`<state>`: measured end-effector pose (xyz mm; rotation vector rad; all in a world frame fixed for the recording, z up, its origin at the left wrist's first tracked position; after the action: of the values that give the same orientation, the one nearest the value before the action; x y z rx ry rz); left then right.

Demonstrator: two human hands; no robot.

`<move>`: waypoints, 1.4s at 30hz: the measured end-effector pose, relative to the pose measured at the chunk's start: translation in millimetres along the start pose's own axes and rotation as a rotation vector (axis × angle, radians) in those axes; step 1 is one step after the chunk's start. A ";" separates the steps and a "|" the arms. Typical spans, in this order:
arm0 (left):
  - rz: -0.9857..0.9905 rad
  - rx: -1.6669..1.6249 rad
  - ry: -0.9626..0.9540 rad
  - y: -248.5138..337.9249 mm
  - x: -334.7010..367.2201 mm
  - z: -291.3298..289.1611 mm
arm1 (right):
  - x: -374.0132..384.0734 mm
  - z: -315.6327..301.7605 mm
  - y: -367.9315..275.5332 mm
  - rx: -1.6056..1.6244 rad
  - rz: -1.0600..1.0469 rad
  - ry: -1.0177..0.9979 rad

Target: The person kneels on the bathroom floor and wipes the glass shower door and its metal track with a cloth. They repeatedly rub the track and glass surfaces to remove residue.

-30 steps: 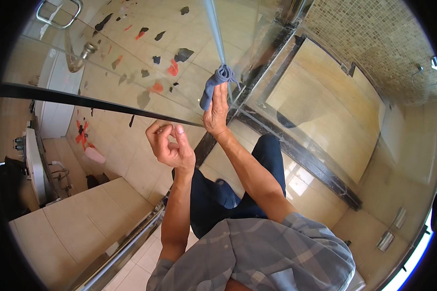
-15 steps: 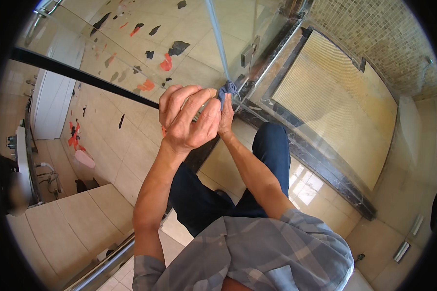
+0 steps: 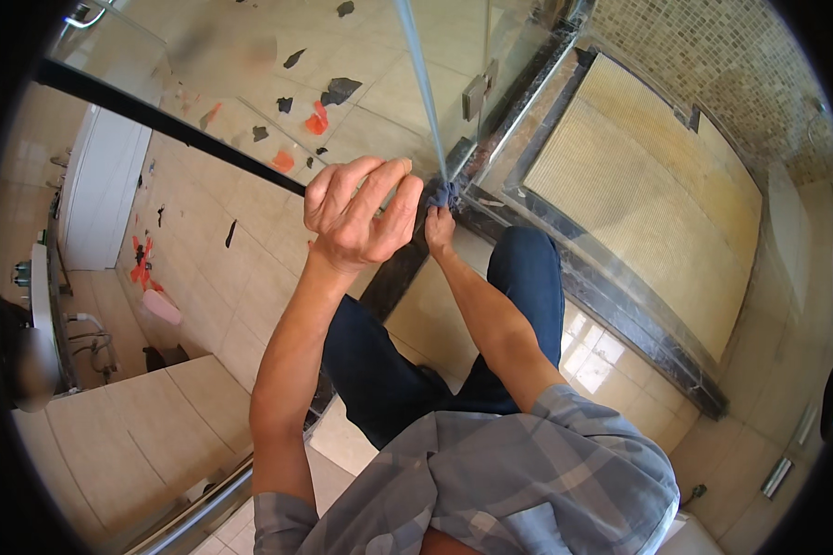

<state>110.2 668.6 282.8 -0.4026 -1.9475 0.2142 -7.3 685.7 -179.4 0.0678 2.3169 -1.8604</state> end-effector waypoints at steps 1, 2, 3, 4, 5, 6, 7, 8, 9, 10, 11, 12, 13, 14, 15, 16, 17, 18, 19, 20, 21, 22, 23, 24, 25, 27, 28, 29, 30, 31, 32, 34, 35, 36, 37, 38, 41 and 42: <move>-0.007 0.004 0.007 0.1 -2.2 1.1 | 4.1 -0.8 3.8 -0.040 0.003 -0.040; -0.016 0.017 0.010 -1.8 -5.7 -0.5 | -0.3 0.0 -6.9 -0.079 0.003 -0.091; -0.024 0.023 0.006 -1.8 -7.3 -2.1 | -8.3 -4.7 -11.8 -0.032 0.068 -0.083; -0.027 0.027 0.009 -1.7 -5.7 -1.8 | -7.9 -4.4 -9.7 -0.067 0.134 -0.088; -0.030 0.030 0.013 -1.2 -6.2 -0.7 | -7.7 -4.0 -8.0 -0.102 0.200 -0.092; -0.033 0.033 0.017 -0.8 -6.1 0.2 | -8.2 -3.6 -6.5 -0.136 0.267 -0.096; -0.037 0.021 0.014 -0.8 -6.9 1.1 | -12.5 -2.6 -5.5 -0.187 0.325 -0.088; -0.041 0.009 0.012 -1.2 -7.3 2.0 | -16.9 -2.0 -9.2 -0.157 0.321 -0.078; -0.045 -0.004 0.010 -1.2 -7.0 3.0 | -23.7 -2.7 -12.2 -0.127 0.316 -0.068; -0.042 -0.007 0.012 -1.1 -7.2 3.4 | -30.6 -1.9 -17.9 -0.094 0.311 -0.060; -0.039 -0.010 0.014 -0.8 -6.9 3.7 | -34.8 -4.1 -27.9 -0.090 0.261 -0.027; -0.035 -0.014 0.017 -0.8 -5.5 4.0 | -37.5 -2.9 -35.4 -0.086 0.250 -0.034; -0.034 -0.017 0.012 -1.3 -5.6 2.9 | -44.1 -2.3 -45.9 -0.084 0.243 -0.046; -0.037 -0.028 0.010 -1.0 -6.2 3.9 | -48.9 -3.9 -51.8 -0.086 0.237 -0.050; -0.039 -0.039 0.009 -1.0 -6.6 4.7 | -55.1 -1.1 -59.1 -0.080 0.223 -0.077; -0.050 -0.028 0.006 -2.3 -11.1 3.6 | -68.3 -5.4 -86.4 -0.086 0.168 -0.084; -0.055 -0.031 0.010 -1.5 -10.3 3.1 | -72.1 -9.9 -101.9 -0.070 0.081 -0.064; -0.060 -0.027 0.010 -1.4 -9.7 1.6 | -78.2 -11.2 -115.8 -0.053 -0.007 -0.052; -0.064 -0.024 0.007 -2.0 -10.4 1.4 | -89.2 -15.2 -127.3 0.008 -0.044 0.015; -0.063 -0.032 0.006 -2.4 -10.8 0.6 | -98.4 -19.8 -136.9 0.068 -0.081 0.081; -0.064 -0.038 0.004 -3.0 -11.4 -0.6 | -99.3 -16.5 -128.5 0.108 -0.061 0.069; -0.060 -0.049 0.006 -1.8 -9.3 -0.6 | -92.1 -10.2 -110.5 0.105 -0.083 0.077; -0.050 -0.054 0.017 0.7 -5.2 0.4 | -78.6 -1.5 -85.3 0.105 -0.106 0.092; -0.044 -0.055 0.026 1.9 -4.4 2.0 | -69.3 4.1 -72.7 0.103 -0.130 0.102; -0.051 -0.027 0.017 -2.4 -14.1 -2.2 | -79.3 13.0 -63.5 0.131 0.228 -0.007; -0.041 0.002 0.006 -4.5 -13.5 -3.6 | -63.1 15.3 -36.8 0.066 0.348 -0.051; -0.036 0.005 0.006 -3.5 -12.8 -2.2 | -52.2 18.1 -16.2 0.033 0.410 -0.061; -0.030 -0.009 0.012 -2.2 -9.0 -0.3 | -37.0 20.6 3.7 0.082 0.446 -0.028; -0.009 -0.037 0.019 2.9 -0.2 8.4 | -15.2 19.4 24.7 0.147 0.486 0.018; -0.002 -0.051 0.029 5.0 3.0 11.4 | -3.3 17.0 35.6 0.199 0.517 0.052; -0.011 -0.028 0.016 3.2 -4.4 8.6 | -12.1 18.4 19.4 0.211 0.482 0.041; -0.033 0.027 -0.001 -3.6 -19.8 1.5 | -36.4 10.8 -48.5 0.234 0.399 0.015; -0.043 0.021 -0.003 -4.0 -19.0 -0.1 | -40.3 6.5 -65.1 0.268 0.404 -0.020; -0.047 0.002 -0.002 -2.9 -14.5 0.4 | -37.9 -0.7 -76.2 0.313 0.279 0.013; -0.052 -0.008 -0.002 -3.2 -12.7 0.9 | -39.3 -5.6 -91.2 0.355 0.150 0.036; -0.052 -0.012 0.001 -2.9 -12.9 0.7 | -43.1 -10.9 -105.5 0.396 0.022 0.056; -0.046 -0.018 0.003 -2.4 -11.2 0.0 | -40.1 -13.9 -94.4 0.253 0.016 0.062; -0.043 -0.019 -0.001 -1.6 -9.2 0.7 | -35.0 -12.1 -83.9 0.220 0.025 0.081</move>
<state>112.6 663.7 275.2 -0.3721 -1.9589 0.1685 14.1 681.4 -90.4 0.2028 2.1398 -2.1295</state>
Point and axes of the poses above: each hand's wrist, its own x-axis towards the middle knuckle, its own z-axis out of the palm, y = z × x, the point moved 9 cm from there along x, towards the middle knuckle
